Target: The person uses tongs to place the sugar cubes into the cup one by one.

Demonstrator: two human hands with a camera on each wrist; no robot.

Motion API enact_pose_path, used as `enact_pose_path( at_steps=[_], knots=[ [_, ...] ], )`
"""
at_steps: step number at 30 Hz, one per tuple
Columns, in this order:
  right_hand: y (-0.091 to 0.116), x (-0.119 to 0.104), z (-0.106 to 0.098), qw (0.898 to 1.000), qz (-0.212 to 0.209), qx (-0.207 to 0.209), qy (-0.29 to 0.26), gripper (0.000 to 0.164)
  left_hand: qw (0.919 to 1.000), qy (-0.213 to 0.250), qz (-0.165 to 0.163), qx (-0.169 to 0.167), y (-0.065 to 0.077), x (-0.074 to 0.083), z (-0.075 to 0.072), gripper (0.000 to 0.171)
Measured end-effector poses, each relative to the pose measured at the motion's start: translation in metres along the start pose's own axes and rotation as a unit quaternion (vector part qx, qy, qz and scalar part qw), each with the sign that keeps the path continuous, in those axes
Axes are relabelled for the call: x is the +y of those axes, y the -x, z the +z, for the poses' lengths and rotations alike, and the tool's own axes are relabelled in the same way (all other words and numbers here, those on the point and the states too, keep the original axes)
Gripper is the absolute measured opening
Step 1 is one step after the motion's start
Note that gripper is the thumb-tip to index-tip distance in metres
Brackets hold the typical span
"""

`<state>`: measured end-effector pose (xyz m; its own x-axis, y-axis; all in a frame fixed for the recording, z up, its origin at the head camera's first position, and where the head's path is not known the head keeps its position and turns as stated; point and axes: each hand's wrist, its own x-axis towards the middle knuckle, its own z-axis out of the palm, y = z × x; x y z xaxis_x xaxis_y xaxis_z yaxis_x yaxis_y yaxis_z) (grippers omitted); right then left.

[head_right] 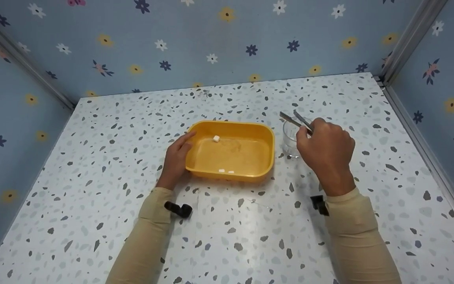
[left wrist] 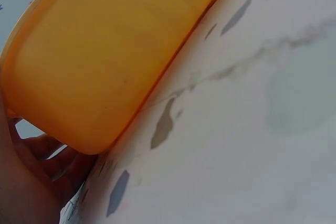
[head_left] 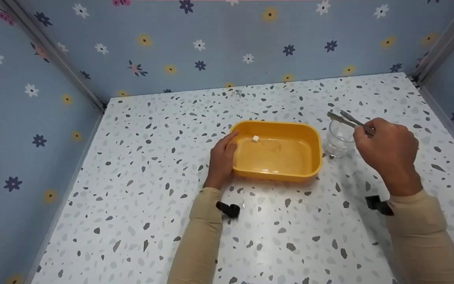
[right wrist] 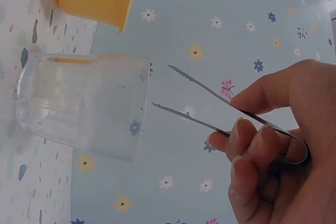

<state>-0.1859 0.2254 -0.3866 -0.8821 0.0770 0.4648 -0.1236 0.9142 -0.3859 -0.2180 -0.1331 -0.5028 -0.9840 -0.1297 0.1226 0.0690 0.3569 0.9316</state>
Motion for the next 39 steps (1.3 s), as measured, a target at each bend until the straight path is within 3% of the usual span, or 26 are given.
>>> enact_pose_path(
  at_steps=[7, 17, 39],
  knots=[
    [0.001, -0.005, 0.001, 1.000, -0.008, -0.007, -0.018, 0.033, 1.0000, 0.002, 0.004, -0.002, 0.001, 0.001, -0.001, 0.041],
    [0.005, -0.014, 0.010, 0.997, -0.060, 0.018, -0.034, 0.030, 0.9999, 0.015, -0.004, -0.007, 0.003, 0.002, -0.002, 0.041],
    [0.015, -0.027, 0.032, 0.993, -0.108, -0.033, -0.035, 0.028, 0.9996, 0.024, -0.010, -0.007, 0.003, 0.002, -0.001, 0.041]
  ],
)
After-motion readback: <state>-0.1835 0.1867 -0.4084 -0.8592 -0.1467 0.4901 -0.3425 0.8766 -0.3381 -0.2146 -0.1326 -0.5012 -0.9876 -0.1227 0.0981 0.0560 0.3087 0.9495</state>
